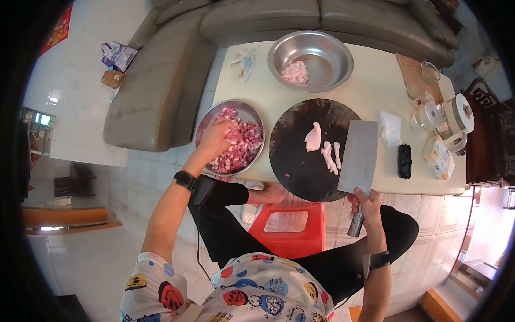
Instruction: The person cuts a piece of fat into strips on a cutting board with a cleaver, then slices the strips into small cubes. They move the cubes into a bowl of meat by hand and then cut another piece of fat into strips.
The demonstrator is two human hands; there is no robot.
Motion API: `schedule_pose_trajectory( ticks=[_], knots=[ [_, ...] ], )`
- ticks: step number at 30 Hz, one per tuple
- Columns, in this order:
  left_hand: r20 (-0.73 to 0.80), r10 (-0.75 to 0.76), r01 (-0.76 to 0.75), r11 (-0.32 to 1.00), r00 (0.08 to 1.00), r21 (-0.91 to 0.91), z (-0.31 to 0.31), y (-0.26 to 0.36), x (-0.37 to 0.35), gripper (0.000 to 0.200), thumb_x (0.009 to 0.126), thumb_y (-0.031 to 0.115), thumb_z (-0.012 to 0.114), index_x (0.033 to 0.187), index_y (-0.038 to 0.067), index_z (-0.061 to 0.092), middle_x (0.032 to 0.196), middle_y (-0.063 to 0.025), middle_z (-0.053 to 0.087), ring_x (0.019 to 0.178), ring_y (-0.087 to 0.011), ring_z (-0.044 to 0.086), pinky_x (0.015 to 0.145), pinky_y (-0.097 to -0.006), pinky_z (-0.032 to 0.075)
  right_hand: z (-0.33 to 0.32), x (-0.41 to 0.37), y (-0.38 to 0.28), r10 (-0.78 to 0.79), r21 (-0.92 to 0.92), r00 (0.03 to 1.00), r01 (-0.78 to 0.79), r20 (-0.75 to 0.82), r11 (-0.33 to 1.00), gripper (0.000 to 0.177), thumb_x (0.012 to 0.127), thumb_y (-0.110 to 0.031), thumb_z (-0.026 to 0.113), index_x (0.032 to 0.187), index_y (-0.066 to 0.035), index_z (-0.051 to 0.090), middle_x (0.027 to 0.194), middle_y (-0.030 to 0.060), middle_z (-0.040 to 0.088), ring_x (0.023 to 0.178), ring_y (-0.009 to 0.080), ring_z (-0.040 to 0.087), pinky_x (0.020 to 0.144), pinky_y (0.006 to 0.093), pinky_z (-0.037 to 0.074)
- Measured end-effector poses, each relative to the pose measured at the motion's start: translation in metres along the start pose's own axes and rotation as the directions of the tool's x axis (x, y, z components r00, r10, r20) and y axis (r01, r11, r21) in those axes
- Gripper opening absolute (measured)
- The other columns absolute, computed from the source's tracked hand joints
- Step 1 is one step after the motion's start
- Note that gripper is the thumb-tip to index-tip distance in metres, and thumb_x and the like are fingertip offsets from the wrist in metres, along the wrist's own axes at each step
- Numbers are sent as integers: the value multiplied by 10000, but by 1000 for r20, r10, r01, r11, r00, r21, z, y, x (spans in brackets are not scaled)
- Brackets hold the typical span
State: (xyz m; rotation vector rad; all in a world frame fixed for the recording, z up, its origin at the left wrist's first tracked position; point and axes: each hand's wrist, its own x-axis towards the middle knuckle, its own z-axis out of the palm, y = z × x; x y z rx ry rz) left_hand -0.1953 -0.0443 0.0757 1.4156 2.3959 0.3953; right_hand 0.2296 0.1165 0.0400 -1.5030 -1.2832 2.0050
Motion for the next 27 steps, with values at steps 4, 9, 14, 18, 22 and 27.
schedule_pose_trajectory(
  ticks=[4,9,14,18,22,27],
  knots=[
    [-18,16,-15,998,1000,56,8,-34,-41,532,591,112,780,1107,86,652,1409,-186,371,1253,-428,374,1019,-422,387,-1,1,2,-8,28,1000,7,19,1000,85,863,-93,538,877,-27,487,571,47,500,399,111,449,347,266,389],
    [41,-121,124,834,992,-537,48,-48,-42,614,565,204,841,1143,156,641,1487,-282,65,1295,-446,319,1047,-423,361,4,-5,-5,-38,-19,999,39,7,999,74,863,-96,533,847,-34,496,564,23,480,411,105,448,353,257,385],
    [-95,-257,271,947,962,176,54,-8,-26,910,573,212,829,1367,226,383,1334,-332,282,1150,-486,447,964,-452,435,2,-1,-2,-33,-10,999,33,17,999,76,860,-96,540,846,-30,505,561,21,480,408,105,447,354,257,386],
    [-78,-329,334,940,941,70,52,-12,-9,698,594,162,800,1231,161,515,1307,-264,355,1062,-452,515,863,-470,492,1,-2,-1,-10,1,1000,10,13,1000,77,859,-95,541,849,-28,505,563,22,481,404,105,447,355,258,389],
    [-190,-323,308,945,927,-104,58,-34,19,425,621,86,734,1033,76,630,1060,-230,582,888,-375,621,743,-423,518,1,-2,0,4,-7,1000,-4,6,1000,79,862,-98,539,846,-30,502,564,22,481,404,103,445,356,256,391],
    [-63,-266,193,826,962,-530,41,-57,38,585,660,84,720,1227,107,579,988,-143,661,726,-165,630,582,-357,511,0,-2,0,-24,4,999,24,30,1000,107,874,-121,536,817,-37,503,565,13,474,416,98,447,358,253,395]
  ],
)
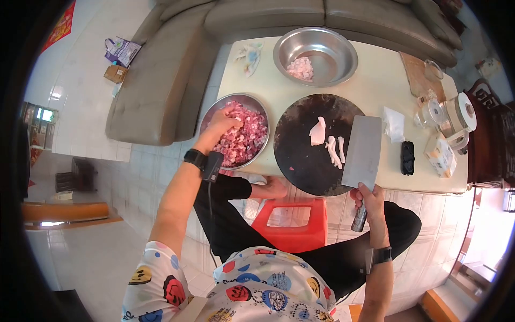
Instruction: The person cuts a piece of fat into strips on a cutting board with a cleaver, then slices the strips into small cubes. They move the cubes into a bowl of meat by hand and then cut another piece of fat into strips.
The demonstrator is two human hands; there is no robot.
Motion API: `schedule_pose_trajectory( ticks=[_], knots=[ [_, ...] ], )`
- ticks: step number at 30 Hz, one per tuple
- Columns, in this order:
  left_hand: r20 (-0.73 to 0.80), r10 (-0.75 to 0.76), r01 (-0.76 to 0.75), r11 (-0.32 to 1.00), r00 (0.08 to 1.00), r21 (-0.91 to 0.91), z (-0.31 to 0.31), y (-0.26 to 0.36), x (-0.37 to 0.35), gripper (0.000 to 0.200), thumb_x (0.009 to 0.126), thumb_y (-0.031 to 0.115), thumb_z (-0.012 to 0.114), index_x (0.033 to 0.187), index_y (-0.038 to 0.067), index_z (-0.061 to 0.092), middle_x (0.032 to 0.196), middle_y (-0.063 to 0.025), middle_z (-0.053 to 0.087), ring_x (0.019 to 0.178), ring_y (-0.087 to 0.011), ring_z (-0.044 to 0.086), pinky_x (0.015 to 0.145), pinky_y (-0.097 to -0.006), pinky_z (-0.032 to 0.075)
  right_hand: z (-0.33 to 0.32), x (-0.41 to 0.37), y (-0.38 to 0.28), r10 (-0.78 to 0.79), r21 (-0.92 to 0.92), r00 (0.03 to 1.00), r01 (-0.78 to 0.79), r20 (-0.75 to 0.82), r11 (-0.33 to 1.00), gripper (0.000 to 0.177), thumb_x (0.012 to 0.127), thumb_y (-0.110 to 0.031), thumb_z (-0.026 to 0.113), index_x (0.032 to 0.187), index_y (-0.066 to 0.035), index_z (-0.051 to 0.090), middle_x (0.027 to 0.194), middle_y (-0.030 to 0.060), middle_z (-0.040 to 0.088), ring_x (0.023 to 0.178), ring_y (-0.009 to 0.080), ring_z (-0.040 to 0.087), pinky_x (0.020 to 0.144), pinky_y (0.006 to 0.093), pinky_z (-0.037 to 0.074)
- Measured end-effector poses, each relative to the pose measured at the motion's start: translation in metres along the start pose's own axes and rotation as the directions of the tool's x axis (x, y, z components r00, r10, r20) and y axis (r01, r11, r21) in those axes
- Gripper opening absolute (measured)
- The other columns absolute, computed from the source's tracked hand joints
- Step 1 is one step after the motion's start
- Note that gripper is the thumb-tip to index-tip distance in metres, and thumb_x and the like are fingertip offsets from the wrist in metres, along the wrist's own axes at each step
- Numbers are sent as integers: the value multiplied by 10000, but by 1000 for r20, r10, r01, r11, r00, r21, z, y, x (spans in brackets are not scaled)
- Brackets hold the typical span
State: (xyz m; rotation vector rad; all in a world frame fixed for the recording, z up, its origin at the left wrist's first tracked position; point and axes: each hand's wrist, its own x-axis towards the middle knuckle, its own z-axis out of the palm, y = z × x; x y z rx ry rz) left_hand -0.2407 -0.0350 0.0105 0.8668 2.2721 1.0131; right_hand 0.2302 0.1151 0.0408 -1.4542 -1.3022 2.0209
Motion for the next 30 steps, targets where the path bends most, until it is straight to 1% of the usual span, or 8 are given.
schedule_pose_trajectory(
  ticks=[3,6,10,15,22,24,26,30],
  knots=[
    [159,-308,308,951,938,23,-34,85,-40,692,667,86,725,1318,88,491,1079,-161,634,766,-191,636,635,-330,520,1,-1,-2,5,-25,1000,-5,-15,1000,121,878,-134,538,809,-41,505,567,10,474,421,96,448,358,253,398],
    [184,-208,210,978,961,11,-51,62,-49,759,734,88,684,1413,95,344,1207,-168,560,899,-202,614,692,-359,526,-1,1,1,-10,-12,1000,10,-6,1000,124,877,-140,545,810,-44,506,569,8,472,420,95,443,357,254,399],
    [170,-22,-52,906,985,419,-42,9,-71,737,654,139,745,1312,31,432,1159,-239,549,1037,-335,580,876,-383,478,-2,3,4,-6,-5,1000,6,-15,1000,112,871,-130,546,816,-45,498,570,7,463,420,99,442,352,255,394],
    [-57,-169,166,748,984,642,22,5,-90,829,647,155,737,1348,60,306,1293,-297,395,1066,-442,537,903,-435,465,-1,3,3,-9,5,1000,9,-9,1000,96,865,-114,544,822,-45,493,569,7,457,418,103,441,348,261,390],
    [-291,-148,239,920,945,312,25,2,-74,338,685,-4,625,1014,-13,547,764,-196,622,789,-361,646,697,-413,535,-9,9,13,-27,17,1000,26,17,1000,117,885,-128,570,845,-53,489,571,25,466,408,126,455,352,277,389],
    [-117,-505,399,785,855,-474,12,15,-76,379,698,-43,612,1068,0,544,772,-150,630,653,-229,650,558,-317,527,-9,7,11,-18,13,1000,18,16,1000,120,884,-130,572,844,-54,489,571,25,467,409,126,457,354,279,390],
    [-97,-438,320,774,894,-546,-1,20,-73,398,707,-56,635,1089,9,543,758,-102,619,560,-156,611,474,-266,500,-8,7,10,-13,10,1000,13,23,1000,122,883,-132,574,843,-54,489,572,25,467,410,126,459,355,281,392],
    [-35,-95,69,893,995,-444,-7,40,-59,475,692,-6,695,1145,3,549,892,-108,623,761,-217,638,648,-277,530,-3,2,4,-19,-1,1000,19,8,1000,127,878,-134,561,811,-50,492,570,15,466,417,112,452,358,267,391]
  ],
)
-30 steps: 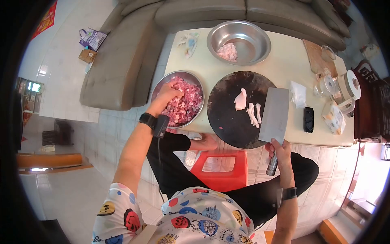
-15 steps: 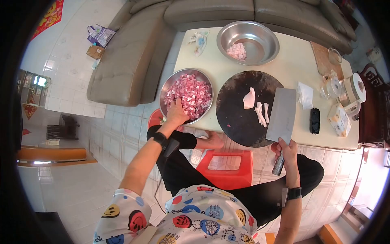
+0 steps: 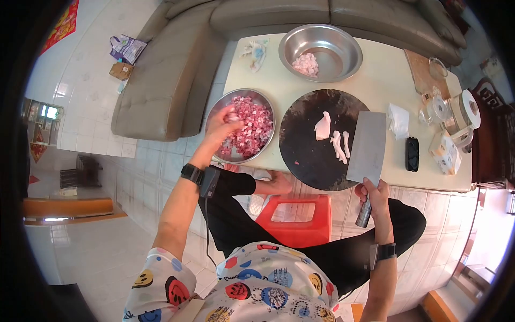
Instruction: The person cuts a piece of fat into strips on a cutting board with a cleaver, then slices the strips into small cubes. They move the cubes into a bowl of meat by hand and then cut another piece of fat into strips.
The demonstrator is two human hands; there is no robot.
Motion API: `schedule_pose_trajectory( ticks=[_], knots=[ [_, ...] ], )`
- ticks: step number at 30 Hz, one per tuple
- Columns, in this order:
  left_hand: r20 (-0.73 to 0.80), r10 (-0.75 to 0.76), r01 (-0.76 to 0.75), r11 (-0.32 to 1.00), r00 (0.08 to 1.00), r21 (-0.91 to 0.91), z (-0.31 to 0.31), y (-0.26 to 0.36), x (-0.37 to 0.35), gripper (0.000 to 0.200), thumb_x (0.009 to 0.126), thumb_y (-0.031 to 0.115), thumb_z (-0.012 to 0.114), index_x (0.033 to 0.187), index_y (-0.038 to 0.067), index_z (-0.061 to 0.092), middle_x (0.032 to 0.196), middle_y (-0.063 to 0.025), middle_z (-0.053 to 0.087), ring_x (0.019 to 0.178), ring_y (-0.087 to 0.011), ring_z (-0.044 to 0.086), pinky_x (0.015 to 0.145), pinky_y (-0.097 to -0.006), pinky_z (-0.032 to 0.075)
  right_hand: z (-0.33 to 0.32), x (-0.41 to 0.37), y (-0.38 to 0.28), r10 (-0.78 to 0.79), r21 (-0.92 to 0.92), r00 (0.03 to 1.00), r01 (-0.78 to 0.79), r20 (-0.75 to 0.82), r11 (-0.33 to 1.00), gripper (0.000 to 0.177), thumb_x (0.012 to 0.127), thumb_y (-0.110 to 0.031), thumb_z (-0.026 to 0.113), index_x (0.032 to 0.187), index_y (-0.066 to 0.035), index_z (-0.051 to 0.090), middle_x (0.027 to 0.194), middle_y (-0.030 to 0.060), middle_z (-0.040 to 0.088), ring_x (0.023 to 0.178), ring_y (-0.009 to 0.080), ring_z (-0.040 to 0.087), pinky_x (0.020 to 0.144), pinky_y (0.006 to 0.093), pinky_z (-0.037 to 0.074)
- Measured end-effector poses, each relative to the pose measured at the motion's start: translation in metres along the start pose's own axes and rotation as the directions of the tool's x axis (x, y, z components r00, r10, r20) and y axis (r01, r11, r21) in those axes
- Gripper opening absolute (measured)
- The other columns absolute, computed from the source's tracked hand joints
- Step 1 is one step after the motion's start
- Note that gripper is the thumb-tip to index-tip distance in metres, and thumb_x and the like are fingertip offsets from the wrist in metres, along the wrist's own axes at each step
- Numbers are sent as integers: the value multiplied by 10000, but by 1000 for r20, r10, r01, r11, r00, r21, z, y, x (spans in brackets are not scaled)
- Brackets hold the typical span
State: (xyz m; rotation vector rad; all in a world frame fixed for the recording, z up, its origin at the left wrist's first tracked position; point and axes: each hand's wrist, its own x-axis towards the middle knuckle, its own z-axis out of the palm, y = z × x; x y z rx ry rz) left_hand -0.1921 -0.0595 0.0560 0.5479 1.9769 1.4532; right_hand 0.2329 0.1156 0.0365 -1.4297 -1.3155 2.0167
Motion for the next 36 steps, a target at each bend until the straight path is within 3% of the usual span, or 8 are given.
schedule_pose_trajectory(
  ticks=[2,4,12,16,25,30,32,36],
  knots=[
    [165,101,-125,982,981,143,5,-4,4,518,682,14,711,1174,20,552,1027,-139,618,890,-260,640,740,-305,538,4,-2,-5,7,-8,1000,-7,-15,1000,137,875,-134,546,783,-46,494,569,5,466,425,98,447,358,250,388],
    [457,263,-523,308,849,794,14,-10,2,703,622,75,769,1279,120,521,1380,-206,377,1185,-307,492,940,-396,466,3,-2,-5,15,-11,1000,-15,-16,1000,142,873,-140,550,783,-46,495,567,4,464,425,95,448,356,245,392],
    [215,57,-221,350,975,910,15,-15,13,422,665,25,668,1074,126,648,1195,-191,511,1039,-360,551,908,-419,463,2,-1,-4,3,-20,1000,-3,-14,1000,120,870,-136,545,808,-44,500,569,7,470,425,93,449,355,243,391],
    [185,215,-243,287,959,927,-20,-24,21,349,669,38,672,1011,106,662,1118,-192,537,1022,-369,558,876,-421,472,2,-1,-3,-20,-47,1000,20,1,999,84,870,-117,536,843,-45,502,574,10,477,425,92,447,360,241,390],
    [229,35,-141,873,973,467,-47,-5,0,565,738,-32,621,1284,55,504,1214,-193,564,1046,-338,587,869,-346,500,3,-1,-3,-22,-21,1000,21,-11,1000,94,880,-122,535,849,-40,501,570,0,458,426,89,443,365,238,382],
    [343,277,-439,494,898,751,-3,-63,-20,447,857,41,480,1304,59,470,1331,-180,473,1217,-383,454,1038,-411,361,3,-1,-4,8,-15,1000,-8,1,1000,120,883,-124,534,806,-40,499,567,5,458,427,92,444,361,244,387],
    [269,183,-309,237,945,921,33,-65,-44,433,880,79,463,1313,78,460,1401,-163,401,1288,-350,380,1090,-391,281,1,0,-2,-14,-7,1000,14,19,1000,131,884,-127,535,793,-40,497,567,8,460,427,93,444,360,246,389],
    [162,213,-235,385,964,892,46,-58,-44,391,883,73,458,1271,83,503,1347,-160,464,1246,-337,433,1051,-374,342,1,2,0,-2,-32,1000,1,-12,999,141,884,-140,543,802,-37,491,568,12,459,428,101,445,362,251,395]
  ],
)
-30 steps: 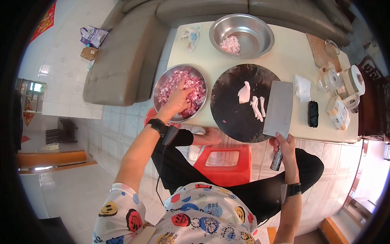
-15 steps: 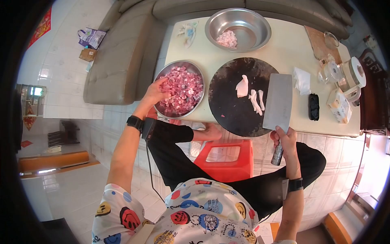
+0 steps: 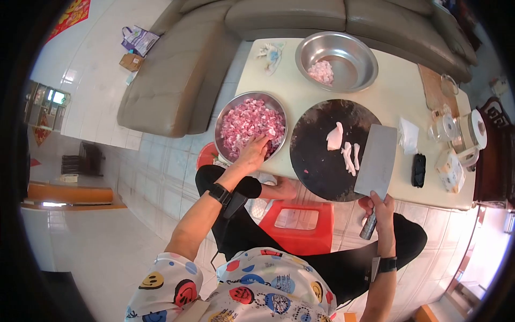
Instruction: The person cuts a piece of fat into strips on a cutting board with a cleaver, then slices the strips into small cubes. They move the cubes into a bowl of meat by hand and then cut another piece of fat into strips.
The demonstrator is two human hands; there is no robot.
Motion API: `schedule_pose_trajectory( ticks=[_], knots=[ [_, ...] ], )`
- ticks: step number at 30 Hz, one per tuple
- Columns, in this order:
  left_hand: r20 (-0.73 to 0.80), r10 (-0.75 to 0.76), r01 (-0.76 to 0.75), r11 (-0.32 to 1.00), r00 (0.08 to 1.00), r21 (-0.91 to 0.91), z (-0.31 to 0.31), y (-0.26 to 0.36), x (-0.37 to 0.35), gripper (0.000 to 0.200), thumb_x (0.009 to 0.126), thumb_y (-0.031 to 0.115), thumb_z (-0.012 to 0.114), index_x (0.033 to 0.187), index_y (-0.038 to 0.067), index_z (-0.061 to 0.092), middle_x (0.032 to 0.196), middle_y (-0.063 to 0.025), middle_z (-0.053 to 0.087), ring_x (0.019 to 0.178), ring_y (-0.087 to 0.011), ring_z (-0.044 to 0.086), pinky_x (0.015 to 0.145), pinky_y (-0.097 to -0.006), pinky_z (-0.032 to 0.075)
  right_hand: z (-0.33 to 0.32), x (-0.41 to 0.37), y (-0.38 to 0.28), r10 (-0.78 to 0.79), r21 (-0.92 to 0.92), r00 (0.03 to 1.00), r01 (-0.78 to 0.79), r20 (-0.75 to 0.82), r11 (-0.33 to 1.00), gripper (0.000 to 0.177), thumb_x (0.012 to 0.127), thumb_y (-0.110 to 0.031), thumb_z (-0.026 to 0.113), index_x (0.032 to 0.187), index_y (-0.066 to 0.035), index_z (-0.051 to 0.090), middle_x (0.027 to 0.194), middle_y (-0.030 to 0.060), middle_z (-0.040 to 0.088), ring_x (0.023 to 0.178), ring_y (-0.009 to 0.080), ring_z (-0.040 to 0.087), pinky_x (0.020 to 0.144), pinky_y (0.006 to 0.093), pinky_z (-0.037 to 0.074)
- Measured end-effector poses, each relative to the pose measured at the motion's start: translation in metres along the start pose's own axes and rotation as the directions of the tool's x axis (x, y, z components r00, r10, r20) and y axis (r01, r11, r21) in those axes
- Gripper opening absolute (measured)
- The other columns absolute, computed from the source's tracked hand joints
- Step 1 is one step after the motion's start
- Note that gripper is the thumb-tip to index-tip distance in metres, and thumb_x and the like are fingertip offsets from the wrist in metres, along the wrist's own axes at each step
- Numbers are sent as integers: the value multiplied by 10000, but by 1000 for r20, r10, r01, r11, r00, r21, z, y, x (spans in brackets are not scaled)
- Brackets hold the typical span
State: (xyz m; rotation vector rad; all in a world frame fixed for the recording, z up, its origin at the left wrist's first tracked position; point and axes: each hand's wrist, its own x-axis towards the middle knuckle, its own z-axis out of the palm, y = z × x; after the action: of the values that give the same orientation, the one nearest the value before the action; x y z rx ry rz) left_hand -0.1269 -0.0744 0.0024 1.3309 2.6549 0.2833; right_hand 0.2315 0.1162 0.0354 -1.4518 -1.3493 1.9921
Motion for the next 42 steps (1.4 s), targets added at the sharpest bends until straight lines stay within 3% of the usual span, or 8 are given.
schedule_pose_trajectory(
  ticks=[2,7,18,28,30,33,36,42],
  knots=[
    [100,106,-68,942,989,-330,-28,-9,17,341,871,57,459,1197,68,558,1253,-173,541,1162,-350,505,984,-377,413,-4,3,5,29,39,1000,-29,9,999,109,888,-128,557,852,-61,478,572,13,457,399,120,440,342,265,364],
    [-186,17,-45,987,982,-151,-72,-41,55,300,806,55,519,1090,68,616,1115,-160,609,1012,-355,584,847,-409,489,-4,3,4,40,37,999,-40,1,999,118,889,-133,556,832,-59,484,571,13,454,399,118,436,344,263,360],
    [207,-436,457,887,876,-66,-48,-53,119,737,628,279,742,1306,173,473,1325,-201,453,1242,-366,418,1000,-428,397,-5,1,2,27,27,1000,-27,10,999,162,880,-148,556,830,5,542,585,42,512,423,101,465,377,249,421],
    [448,-64,234,913,892,-335,-77,-43,101,526,663,154,684,1181,141,594,1162,-169,599,1105,-294,563,940,-367,445,-2,-1,-3,44,12,999,-44,12,999,172,874,-149,557,837,19,543,609,67,545,430,102,472,381,251,426],
    [342,173,-167,985,924,-46,-70,-43,75,521,696,192,704,1204,175,592,1314,-141,498,1229,-325,454,1019,-473,358,-4,0,-1,28,9,999,-28,21,1000,172,874,-149,556,833,18,540,603,62,536,431,102,473,378,250,427],
    [-12,230,-224,957,973,186,-57,-37,26,492,716,258,722,1183,166,599,1395,-134,406,1299,-368,355,1054,-590,237,-3,0,1,6,25,1000,-7,27,1000,168,874,-146,556,825,13,536,593,50,517,431,102,472,372,247,427],
    [189,145,-167,980,971,105,-74,-28,22,410,776,230,667,1175,163,601,1464,-113,299,1334,-435,253,1059,-663,128,-3,-2,0,-1,43,1000,0,24,999,161,874,-142,556,818,7,532,588,39,503,431,99,468,366,247,426],
    [81,319,-321,947,944,7,-70,-10,43,233,797,91,582,1011,142,659,1054,-99,612,1058,-296,551,917,-511,370,-2,-5,-4,7,36,1000,-8,19,999,147,874,-138,554,804,-12,525,591,21,496,432,91,460,361,247,415]
  ],
)
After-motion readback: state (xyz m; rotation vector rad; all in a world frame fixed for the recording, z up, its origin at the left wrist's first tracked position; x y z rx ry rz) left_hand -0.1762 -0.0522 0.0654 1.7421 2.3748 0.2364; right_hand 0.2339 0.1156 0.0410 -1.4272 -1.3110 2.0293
